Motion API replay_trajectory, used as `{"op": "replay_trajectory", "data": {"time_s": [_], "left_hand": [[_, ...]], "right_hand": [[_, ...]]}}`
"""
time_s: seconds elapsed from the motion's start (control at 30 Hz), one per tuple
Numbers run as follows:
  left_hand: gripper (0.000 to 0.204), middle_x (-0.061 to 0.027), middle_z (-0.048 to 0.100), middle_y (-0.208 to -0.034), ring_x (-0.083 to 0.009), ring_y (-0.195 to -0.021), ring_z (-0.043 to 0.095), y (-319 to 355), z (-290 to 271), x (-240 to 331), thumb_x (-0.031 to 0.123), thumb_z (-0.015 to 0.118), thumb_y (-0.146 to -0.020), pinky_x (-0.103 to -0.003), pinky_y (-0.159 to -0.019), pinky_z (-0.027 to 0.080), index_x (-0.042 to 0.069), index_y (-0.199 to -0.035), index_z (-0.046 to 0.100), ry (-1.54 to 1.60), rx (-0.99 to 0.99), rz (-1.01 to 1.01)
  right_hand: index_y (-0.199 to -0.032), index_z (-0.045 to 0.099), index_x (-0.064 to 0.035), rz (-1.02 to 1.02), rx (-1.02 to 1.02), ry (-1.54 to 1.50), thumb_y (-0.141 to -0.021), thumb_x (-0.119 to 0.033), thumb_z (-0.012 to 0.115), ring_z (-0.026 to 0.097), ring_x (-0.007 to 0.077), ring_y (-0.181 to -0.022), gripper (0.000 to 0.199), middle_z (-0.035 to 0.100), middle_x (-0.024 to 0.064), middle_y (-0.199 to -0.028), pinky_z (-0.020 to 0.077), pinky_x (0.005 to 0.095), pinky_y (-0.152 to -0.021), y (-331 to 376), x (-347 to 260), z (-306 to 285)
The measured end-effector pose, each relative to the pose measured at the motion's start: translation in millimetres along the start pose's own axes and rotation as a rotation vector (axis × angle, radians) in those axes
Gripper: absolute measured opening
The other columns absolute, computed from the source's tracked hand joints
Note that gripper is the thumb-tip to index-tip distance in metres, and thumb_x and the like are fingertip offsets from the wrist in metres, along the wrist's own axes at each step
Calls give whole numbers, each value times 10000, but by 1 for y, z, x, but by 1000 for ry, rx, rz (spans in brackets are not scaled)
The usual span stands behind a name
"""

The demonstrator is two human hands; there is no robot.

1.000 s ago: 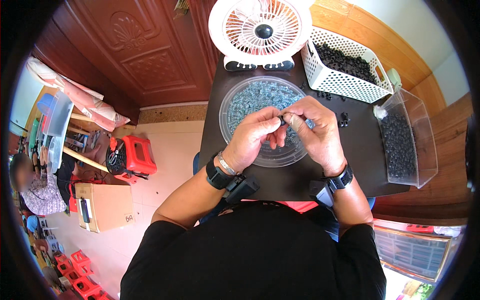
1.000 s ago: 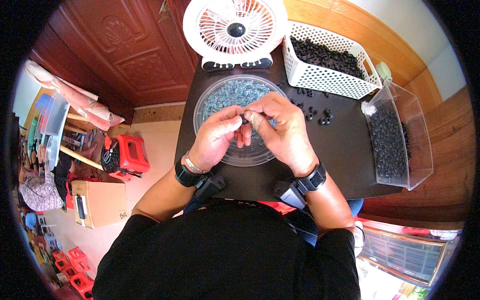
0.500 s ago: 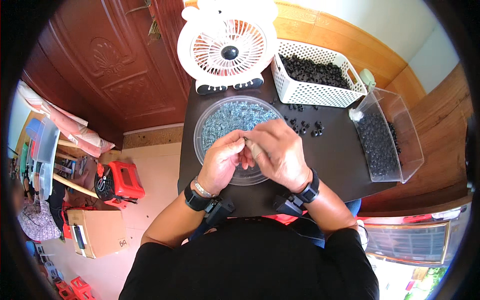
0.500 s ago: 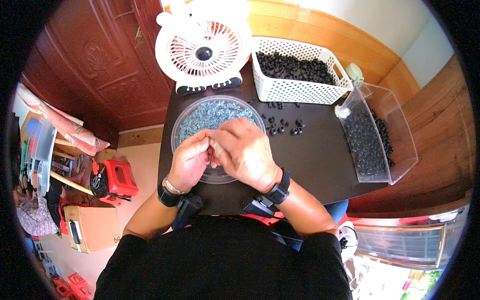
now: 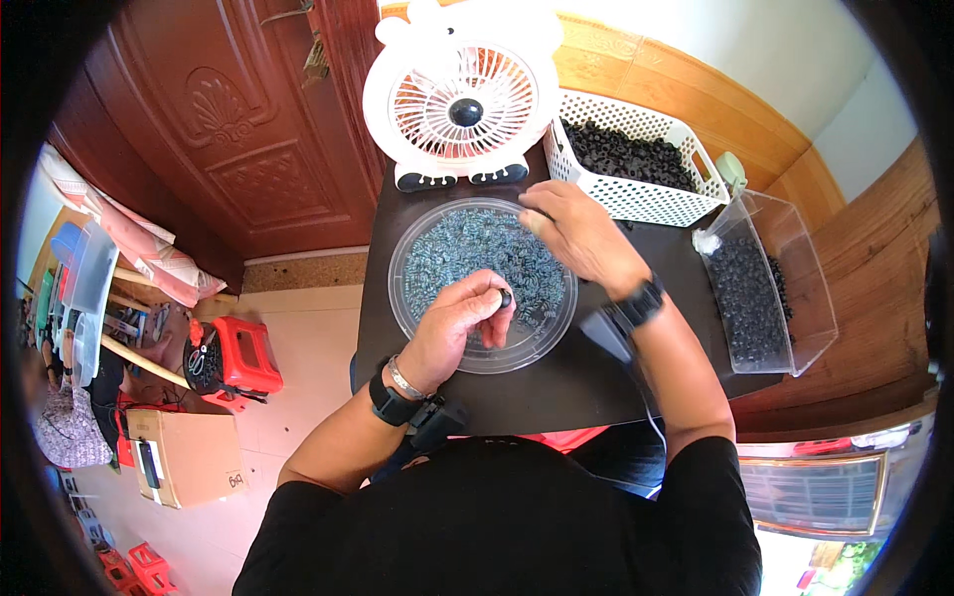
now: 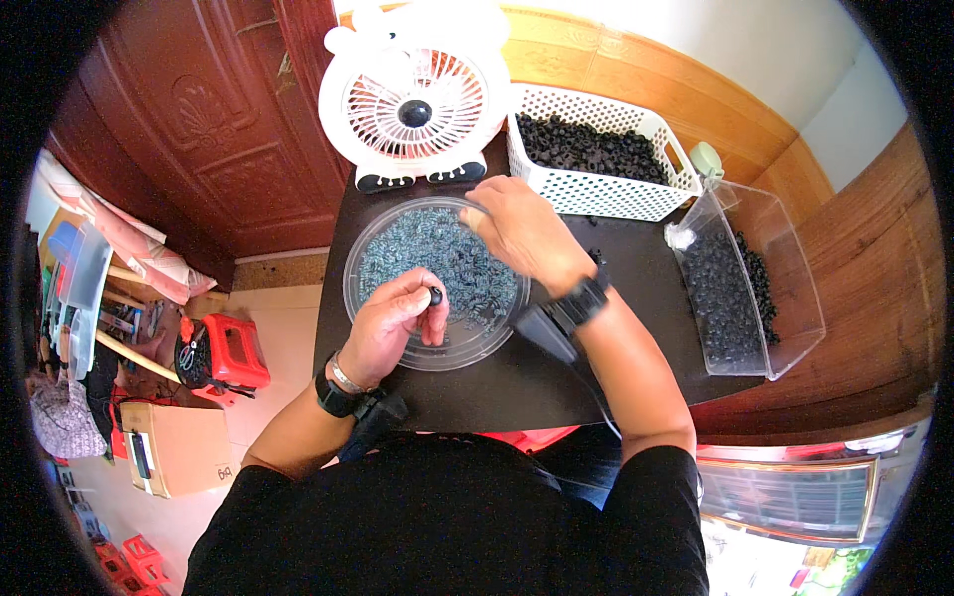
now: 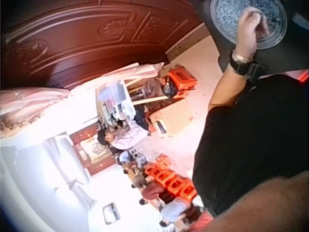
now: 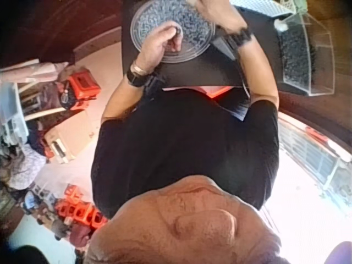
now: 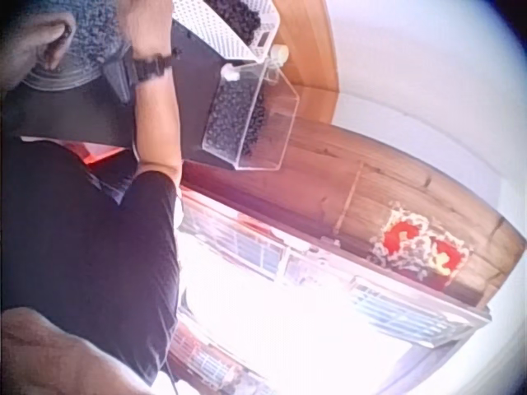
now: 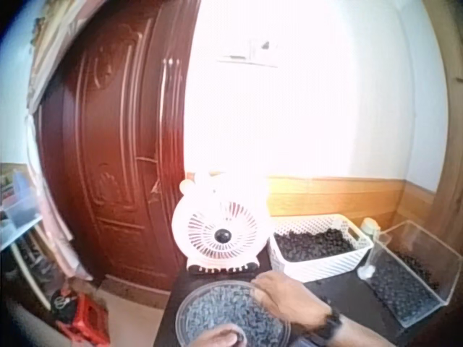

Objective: Assembling small components by inserting blue metal inserts into black plastic housings.

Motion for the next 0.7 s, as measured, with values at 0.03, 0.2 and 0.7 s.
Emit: {"op": "replay_trajectory", "data": {"time_s": [0.03,0.2,0.7], "left_hand": [[260,-37,572,-786,-137,-677,569,-2,1,0,289,508,-952,-248,-616,438,36,-965,564,1,-6,2],[272,-43,566,-777,-142,-670,563,-1,-6,1,302,498,-953,-255,-612,433,38,-959,559,45,39,-10],[254,-35,567,-739,-125,-637,551,-2,-17,4,288,466,-957,-239,-591,410,51,-946,556,35,124,14]], "right_hand": [[-1003,635,37,24,69,73,-909,-303,579,579,386,-995,357,626,217,-1024,469,442,-878,-3,16,8],[-1075,583,121,168,-113,190,-946,-484,461,510,429,-1116,631,564,303,-1144,407,457,-978,-4,61,63],[-1083,638,37,172,-203,129,-897,-320,597,539,365,-1151,405,622,201,-1149,438,411,-975,85,45,-13]]}}
Point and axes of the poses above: each hand's wrist, its own y-axis away from the middle knuckle, its own z-axis out of the palm, x = y × z, the point moved 8 cm from there along -y, towards the middle knuckle
